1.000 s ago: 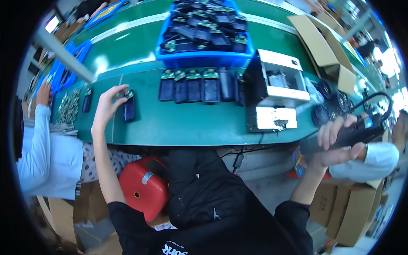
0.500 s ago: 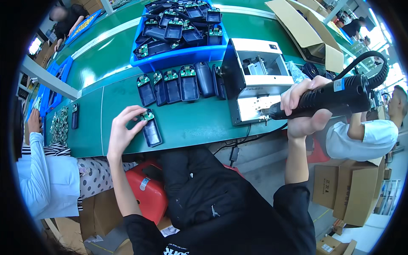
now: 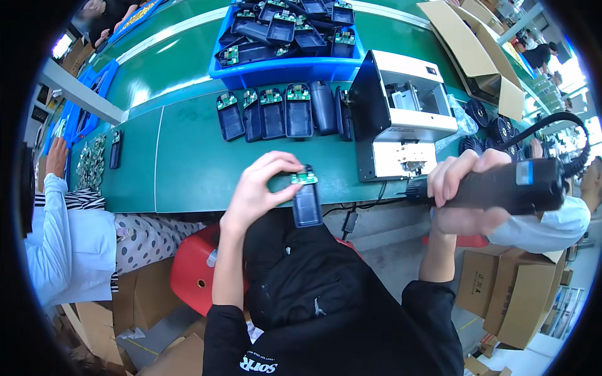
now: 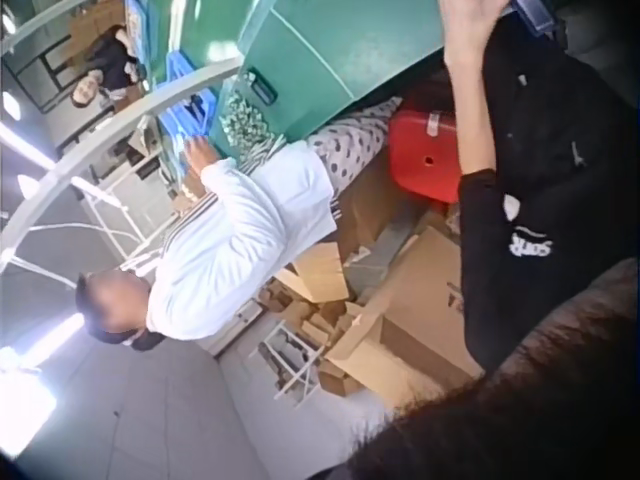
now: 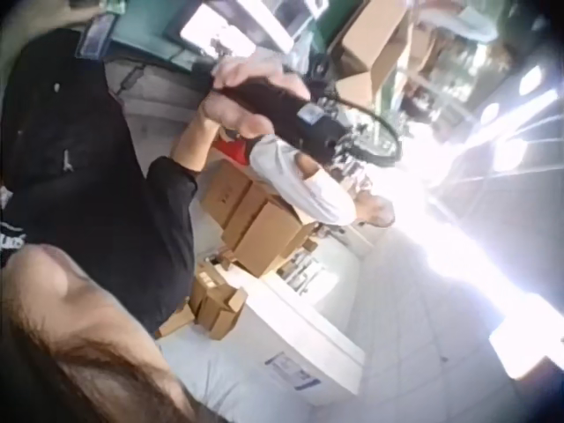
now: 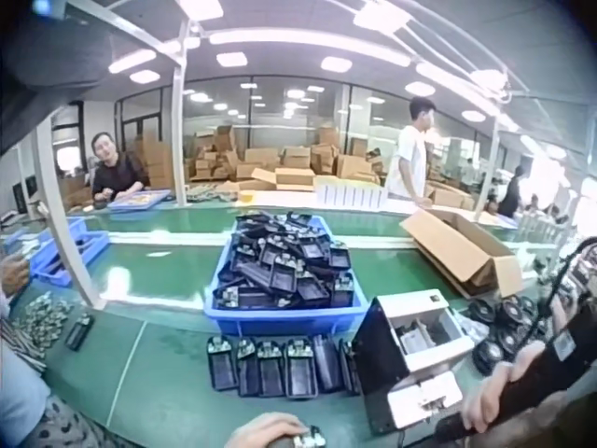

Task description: The person assembles electronic circuit boards into plastic walkie-talkie housings, securing them with screws using an electric screwdriver.

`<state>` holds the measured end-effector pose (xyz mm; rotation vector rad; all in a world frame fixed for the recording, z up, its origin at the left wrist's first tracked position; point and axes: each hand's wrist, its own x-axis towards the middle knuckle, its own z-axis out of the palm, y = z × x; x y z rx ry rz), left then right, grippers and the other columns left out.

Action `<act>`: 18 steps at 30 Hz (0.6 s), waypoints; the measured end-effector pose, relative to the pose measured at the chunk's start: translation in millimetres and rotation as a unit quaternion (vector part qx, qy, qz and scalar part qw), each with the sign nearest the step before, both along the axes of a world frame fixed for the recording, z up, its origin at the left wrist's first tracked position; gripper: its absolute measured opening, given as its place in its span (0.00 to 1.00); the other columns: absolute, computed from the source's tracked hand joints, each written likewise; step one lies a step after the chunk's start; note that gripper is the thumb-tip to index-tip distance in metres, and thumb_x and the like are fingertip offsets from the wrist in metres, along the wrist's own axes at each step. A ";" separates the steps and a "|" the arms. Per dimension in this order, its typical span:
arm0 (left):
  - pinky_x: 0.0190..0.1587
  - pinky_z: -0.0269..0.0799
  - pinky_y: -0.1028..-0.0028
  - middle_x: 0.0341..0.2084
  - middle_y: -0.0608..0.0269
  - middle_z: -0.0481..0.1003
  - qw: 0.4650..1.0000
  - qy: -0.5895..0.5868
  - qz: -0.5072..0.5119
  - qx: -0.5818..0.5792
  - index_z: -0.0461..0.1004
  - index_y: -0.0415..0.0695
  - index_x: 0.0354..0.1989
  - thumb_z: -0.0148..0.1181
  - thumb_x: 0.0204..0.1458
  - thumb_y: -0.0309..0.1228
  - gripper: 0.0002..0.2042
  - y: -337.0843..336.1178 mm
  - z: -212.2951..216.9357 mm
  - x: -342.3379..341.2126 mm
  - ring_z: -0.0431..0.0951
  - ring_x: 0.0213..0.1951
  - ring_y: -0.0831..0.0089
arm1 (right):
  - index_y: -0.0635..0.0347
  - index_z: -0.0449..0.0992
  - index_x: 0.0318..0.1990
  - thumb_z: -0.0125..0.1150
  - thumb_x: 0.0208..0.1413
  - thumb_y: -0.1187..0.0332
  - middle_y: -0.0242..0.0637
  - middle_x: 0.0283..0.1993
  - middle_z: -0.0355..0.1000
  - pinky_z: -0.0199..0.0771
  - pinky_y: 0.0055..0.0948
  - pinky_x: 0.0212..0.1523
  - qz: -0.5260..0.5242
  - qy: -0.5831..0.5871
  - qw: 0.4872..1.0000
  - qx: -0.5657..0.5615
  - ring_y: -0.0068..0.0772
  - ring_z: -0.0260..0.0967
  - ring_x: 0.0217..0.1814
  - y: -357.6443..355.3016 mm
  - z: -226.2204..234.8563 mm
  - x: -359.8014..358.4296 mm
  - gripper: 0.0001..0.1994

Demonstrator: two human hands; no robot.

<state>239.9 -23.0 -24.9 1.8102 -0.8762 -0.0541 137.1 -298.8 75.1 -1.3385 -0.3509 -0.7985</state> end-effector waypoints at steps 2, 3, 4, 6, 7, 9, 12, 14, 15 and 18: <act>0.50 0.73 0.68 0.41 0.58 0.78 1.000 -0.001 -0.014 0.002 0.78 0.41 0.40 0.70 0.44 0.23 0.13 -10.1 0.6 -6.3 0.78 0.46 0.63 | 0.59 0.58 0.45 0.64 0.51 0.34 0.35 0.20 0.61 0.64 0.24 0.17 0.074 -0.044 0.996 0.038 0.26 0.60 0.15 19.6 4.4 0.9 0.36; 0.50 0.73 0.68 0.40 0.60 0.78 1.000 -0.004 -0.025 0.014 0.78 0.41 0.39 0.70 0.43 0.23 0.13 -16.9 0.2 -7.0 0.78 0.46 0.63 | 0.59 0.58 0.45 0.64 0.51 0.34 0.35 0.20 0.61 0.64 0.24 0.17 0.071 -0.044 0.996 0.038 0.26 0.60 0.15 28.3 2.3 4.1 0.36; 0.50 0.73 0.68 0.40 0.61 0.77 0.999 -0.007 -0.035 0.027 0.78 0.42 0.39 0.70 0.43 0.24 0.13 -22.4 -0.1 -7.7 0.78 0.45 0.62 | 0.58 0.58 0.44 0.62 0.50 0.32 0.33 0.20 0.61 0.64 0.23 0.17 0.067 -0.042 0.997 0.019 0.25 0.59 0.15 38.8 -0.4 9.6 0.37; 0.49 0.73 0.68 0.40 0.62 0.77 0.998 -0.008 -0.046 0.041 0.77 0.42 0.39 0.71 0.43 0.24 0.13 -28.7 0.0 -10.3 0.78 0.45 0.62 | 0.56 0.58 0.44 0.58 0.49 0.27 0.31 0.21 0.61 0.63 0.21 0.15 0.061 -0.036 0.997 -0.020 0.22 0.58 0.15 53.9 -5.8 19.6 0.38; 0.49 0.73 0.68 0.40 0.63 0.77 0.998 -0.014 -0.038 0.042 0.77 0.43 0.38 0.71 0.43 0.24 0.13 -30.1 0.3 -11.4 0.77 0.44 0.62 | 0.56 0.58 0.44 0.58 0.49 0.27 0.31 0.21 0.61 0.63 0.21 0.15 0.060 -0.035 0.997 -0.018 0.22 0.58 0.15 56.4 -9.8 23.9 0.38; 0.48 0.72 0.67 0.39 0.65 0.77 0.999 -0.025 -0.018 0.045 0.76 0.44 0.37 0.71 0.43 0.25 0.13 -30.0 1.3 -14.6 0.77 0.44 0.63 | 0.56 0.57 0.44 0.57 0.48 0.26 0.31 0.22 0.61 0.64 0.21 0.16 0.104 -0.026 0.994 -0.035 0.22 0.59 0.15 60.9 -19.1 31.8 0.39; 0.49 0.71 0.67 0.39 0.65 0.77 0.997 -0.018 -0.008 0.074 0.76 0.44 0.37 0.71 0.43 0.26 0.13 -32.0 8.1 -17.0 0.77 0.44 0.63 | 0.56 0.57 0.44 0.57 0.48 0.26 0.31 0.22 0.61 0.65 0.21 0.17 0.101 -0.011 0.994 -0.044 0.22 0.60 0.16 67.6 -25.4 35.8 0.40; 0.49 0.70 0.67 0.39 0.65 0.77 0.996 -0.014 -0.005 0.087 0.76 0.44 0.37 0.71 0.43 0.27 0.13 -32.5 7.6 -18.0 0.76 0.44 0.63 | 0.56 0.57 0.44 0.57 0.48 0.26 0.31 0.22 0.62 0.65 0.21 0.17 0.099 -0.002 0.994 -0.050 0.22 0.60 0.16 70.5 -29.2 37.0 0.40; 0.49 0.70 0.67 0.40 0.65 0.77 0.996 -0.024 -0.006 0.083 0.76 0.44 0.38 0.71 0.43 0.27 0.13 -32.7 6.6 -18.3 0.76 0.44 0.64 | 0.56 0.57 0.44 0.58 0.47 0.26 0.31 0.22 0.62 0.65 0.21 0.17 0.097 -0.001 0.994 -0.053 0.22 0.60 0.16 71.5 -31.0 37.5 0.40; 0.49 0.70 0.67 0.40 0.65 0.77 0.996 -0.043 -0.010 0.074 0.76 0.45 0.39 0.71 0.44 0.28 0.14 -32.2 4.1 -19.3 0.76 0.44 0.64 | 0.56 0.56 0.44 0.59 0.47 0.26 0.32 0.22 0.62 0.65 0.21 0.17 0.091 0.000 0.994 -0.058 0.23 0.61 0.16 73.0 -32.9 37.0 0.40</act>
